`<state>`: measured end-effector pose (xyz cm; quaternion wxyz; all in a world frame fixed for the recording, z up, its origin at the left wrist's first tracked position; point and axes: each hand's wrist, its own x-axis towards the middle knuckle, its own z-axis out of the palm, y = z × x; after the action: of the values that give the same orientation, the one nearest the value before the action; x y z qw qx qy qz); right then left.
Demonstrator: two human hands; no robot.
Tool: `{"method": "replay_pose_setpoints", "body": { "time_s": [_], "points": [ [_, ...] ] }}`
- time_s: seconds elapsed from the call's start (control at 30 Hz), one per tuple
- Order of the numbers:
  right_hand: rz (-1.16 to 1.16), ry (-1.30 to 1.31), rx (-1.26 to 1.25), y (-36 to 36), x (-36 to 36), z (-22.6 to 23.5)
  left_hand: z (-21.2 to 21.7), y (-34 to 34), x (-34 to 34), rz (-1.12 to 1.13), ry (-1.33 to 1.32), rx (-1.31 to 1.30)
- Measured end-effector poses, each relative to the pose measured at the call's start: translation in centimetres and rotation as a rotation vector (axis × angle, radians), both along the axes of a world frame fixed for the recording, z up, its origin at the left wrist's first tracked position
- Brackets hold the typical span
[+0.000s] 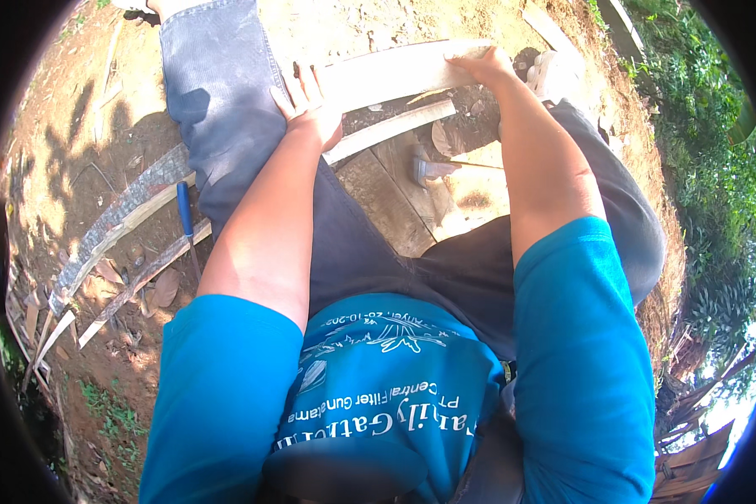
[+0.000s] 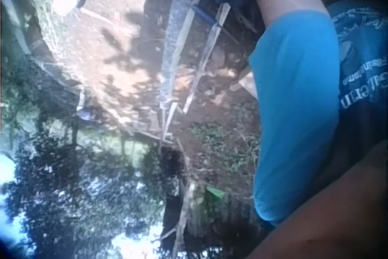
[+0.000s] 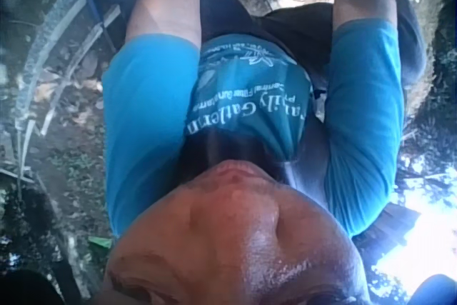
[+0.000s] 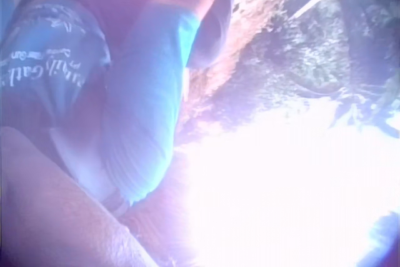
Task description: The person sits on the ground and uses a hammer to drive nails into a piece of wood. They repeatedly position the nail and strike it with the hammer, occasionally adjusting the wood's position.
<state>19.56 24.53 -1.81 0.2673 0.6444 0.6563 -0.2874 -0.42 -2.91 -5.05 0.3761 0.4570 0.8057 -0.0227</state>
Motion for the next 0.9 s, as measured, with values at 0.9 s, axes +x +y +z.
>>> {"method": "replay_pose_setpoints", "body": {
  "time_s": [0.9],
  "points": [
    [-0.393,0.822,0.38,-3.3,2.6,-5.2,6.5,1.0,-2.2,-0.152,0.397,0.245]
  ]
}}
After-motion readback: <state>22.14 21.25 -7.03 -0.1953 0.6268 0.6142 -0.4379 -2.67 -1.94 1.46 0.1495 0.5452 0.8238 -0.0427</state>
